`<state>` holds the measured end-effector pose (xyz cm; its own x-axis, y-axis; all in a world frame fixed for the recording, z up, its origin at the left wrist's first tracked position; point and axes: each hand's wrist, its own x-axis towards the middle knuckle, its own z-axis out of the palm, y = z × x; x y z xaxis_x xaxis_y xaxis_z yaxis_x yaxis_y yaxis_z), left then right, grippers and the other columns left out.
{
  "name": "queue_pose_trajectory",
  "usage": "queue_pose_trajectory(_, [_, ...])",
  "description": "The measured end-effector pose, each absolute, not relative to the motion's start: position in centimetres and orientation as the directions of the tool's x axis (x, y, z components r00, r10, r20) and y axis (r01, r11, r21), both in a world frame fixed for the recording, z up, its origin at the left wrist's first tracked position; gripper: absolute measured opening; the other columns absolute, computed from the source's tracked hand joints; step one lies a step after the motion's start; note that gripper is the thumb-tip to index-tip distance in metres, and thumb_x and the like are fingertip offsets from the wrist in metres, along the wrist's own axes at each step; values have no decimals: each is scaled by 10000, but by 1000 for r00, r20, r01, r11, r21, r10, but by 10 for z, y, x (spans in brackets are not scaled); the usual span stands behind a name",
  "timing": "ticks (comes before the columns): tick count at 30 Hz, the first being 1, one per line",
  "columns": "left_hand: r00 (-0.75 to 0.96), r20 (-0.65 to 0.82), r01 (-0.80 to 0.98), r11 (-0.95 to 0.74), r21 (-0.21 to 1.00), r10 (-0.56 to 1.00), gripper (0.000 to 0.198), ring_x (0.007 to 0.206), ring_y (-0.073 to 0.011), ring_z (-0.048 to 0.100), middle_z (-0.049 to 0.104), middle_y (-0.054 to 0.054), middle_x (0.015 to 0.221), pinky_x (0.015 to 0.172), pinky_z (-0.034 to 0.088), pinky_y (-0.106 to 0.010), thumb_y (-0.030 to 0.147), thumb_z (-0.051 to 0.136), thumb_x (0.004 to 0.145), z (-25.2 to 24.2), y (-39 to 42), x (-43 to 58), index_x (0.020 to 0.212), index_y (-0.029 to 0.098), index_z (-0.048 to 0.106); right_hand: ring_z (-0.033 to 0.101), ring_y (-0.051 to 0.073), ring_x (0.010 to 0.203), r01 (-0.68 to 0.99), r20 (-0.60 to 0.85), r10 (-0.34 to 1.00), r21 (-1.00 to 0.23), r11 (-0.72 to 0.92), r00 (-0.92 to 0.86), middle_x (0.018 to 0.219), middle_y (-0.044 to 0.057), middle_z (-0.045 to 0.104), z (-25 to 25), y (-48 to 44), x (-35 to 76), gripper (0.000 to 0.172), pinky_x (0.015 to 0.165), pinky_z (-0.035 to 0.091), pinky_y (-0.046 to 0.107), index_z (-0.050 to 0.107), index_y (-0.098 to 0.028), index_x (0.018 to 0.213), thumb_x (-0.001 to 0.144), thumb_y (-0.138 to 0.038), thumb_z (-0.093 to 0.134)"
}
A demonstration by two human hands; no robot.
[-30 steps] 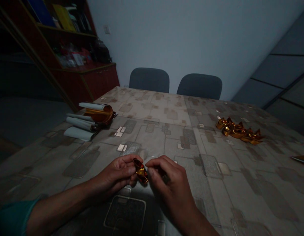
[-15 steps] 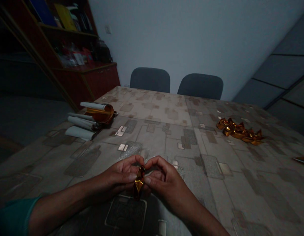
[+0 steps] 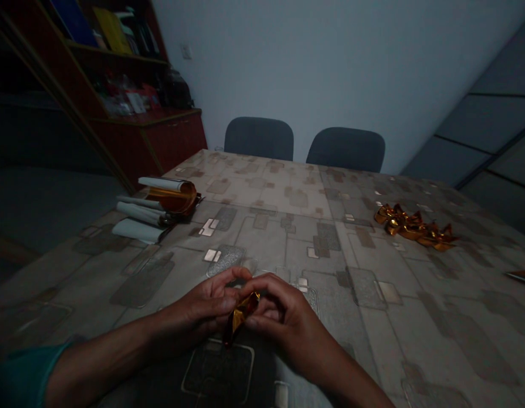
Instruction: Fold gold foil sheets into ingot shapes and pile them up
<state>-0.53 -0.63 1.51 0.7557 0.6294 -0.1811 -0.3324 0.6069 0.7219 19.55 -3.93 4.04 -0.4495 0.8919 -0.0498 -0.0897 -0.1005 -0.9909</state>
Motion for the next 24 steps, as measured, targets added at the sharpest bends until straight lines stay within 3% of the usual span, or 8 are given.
queue_pose_trajectory(6, [778, -199, -316, 646, 695, 595, 565, 851, -182, 697, 707, -89, 1013, 730, 485, -252, 328, 839, 752, 16, -6, -6, 1203, 214, 518, 625, 146, 798, -118, -83, 873, -980, -158, -480, 914, -6, 618, 45, -41, 193, 191, 716, 510, 283, 635, -240, 986, 828, -229, 742])
queue_pose_trajectory(13, [792, -256, -211, 642, 737, 554, 687, 699, -168, 658, 686, -73, 906, 622, 437, -242, 394, 863, 706, 21, -3, -8, 1275, 216, 520, 635, 168, 825, -103, -6, 892, -993, -59, -453, 948, 15, 621, 49, -41, 190, 126, 682, 548, 288, 669, -237, 885, 789, -185, 734])
queue_pose_trajectory(24, [808, -276, -180, 663, 726, 521, 751, 805, -225, 680, 698, -88, 934, 646, 455, -272, 383, 884, 672, 22, -3, -9, 1325, 215, 554, 656, 183, 889, -93, -14, 847, -993, -75, -531, 1053, 30, 651, 47, -45, 192, 210, 747, 563, 321, 635, -250, 974, 807, -135, 690])
